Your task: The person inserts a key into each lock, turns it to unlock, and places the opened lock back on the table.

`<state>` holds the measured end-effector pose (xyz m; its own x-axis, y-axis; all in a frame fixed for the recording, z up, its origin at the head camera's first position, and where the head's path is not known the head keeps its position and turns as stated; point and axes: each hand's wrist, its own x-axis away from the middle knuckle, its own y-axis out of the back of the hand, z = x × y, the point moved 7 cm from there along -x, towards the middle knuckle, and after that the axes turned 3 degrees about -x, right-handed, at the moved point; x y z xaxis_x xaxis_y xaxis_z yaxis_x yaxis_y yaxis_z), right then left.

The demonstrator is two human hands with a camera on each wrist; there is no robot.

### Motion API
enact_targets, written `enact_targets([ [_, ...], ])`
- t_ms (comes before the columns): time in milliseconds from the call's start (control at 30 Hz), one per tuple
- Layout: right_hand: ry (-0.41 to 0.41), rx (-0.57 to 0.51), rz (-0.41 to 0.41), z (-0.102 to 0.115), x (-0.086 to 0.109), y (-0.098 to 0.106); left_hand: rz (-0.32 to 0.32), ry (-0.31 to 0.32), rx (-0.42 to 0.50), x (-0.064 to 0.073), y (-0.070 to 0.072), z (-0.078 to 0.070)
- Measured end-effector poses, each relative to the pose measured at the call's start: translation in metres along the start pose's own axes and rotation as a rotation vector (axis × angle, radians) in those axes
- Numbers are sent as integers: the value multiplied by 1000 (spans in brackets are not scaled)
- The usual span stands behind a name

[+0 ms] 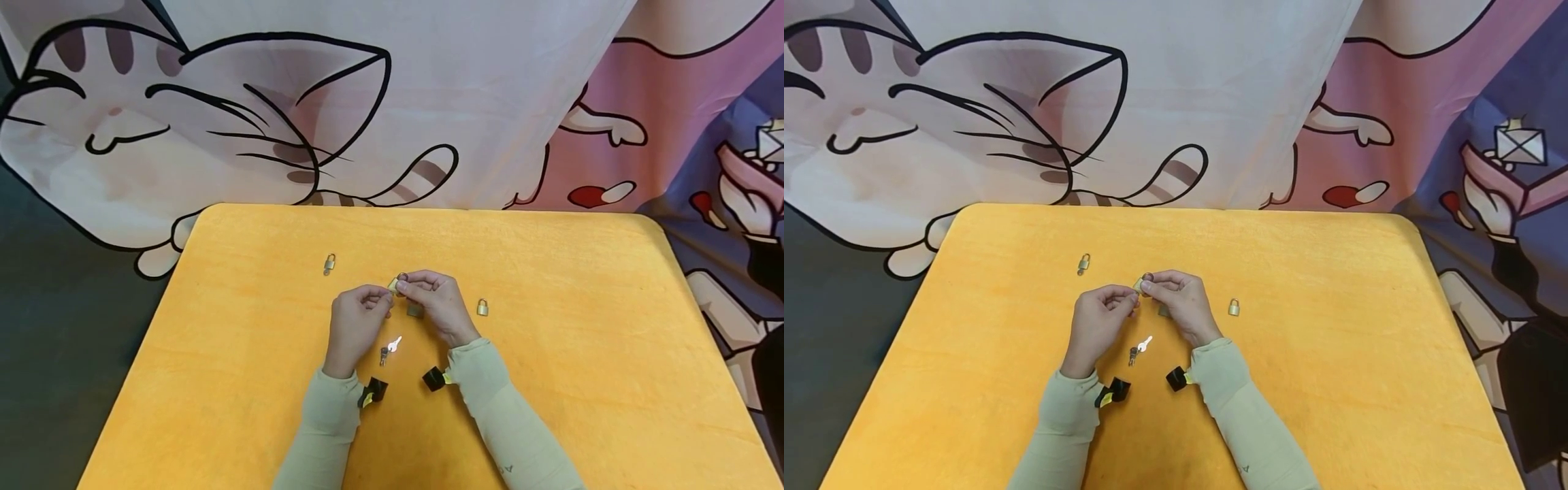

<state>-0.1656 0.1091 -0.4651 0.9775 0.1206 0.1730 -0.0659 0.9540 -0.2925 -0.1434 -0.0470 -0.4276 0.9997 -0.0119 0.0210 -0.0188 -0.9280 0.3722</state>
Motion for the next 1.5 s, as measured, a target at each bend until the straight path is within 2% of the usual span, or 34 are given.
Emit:
enact_targets([
  [233,7,9,-7,0,0,1,36,19,34,0,-3,1],
  [400,0,-10,-14,1,0,2,43,38,-20,1,-4,4],
  [567,-11,-15,-23,1,0,3,32,16,-77,1,-2,2],
  [1100,-43,-68,-52,-3,-1,5,55,-3,-90,1,-5,0],
  [1500,-49,-29,-32,-3,-1,5,58,13,-104,2,-7,1],
])
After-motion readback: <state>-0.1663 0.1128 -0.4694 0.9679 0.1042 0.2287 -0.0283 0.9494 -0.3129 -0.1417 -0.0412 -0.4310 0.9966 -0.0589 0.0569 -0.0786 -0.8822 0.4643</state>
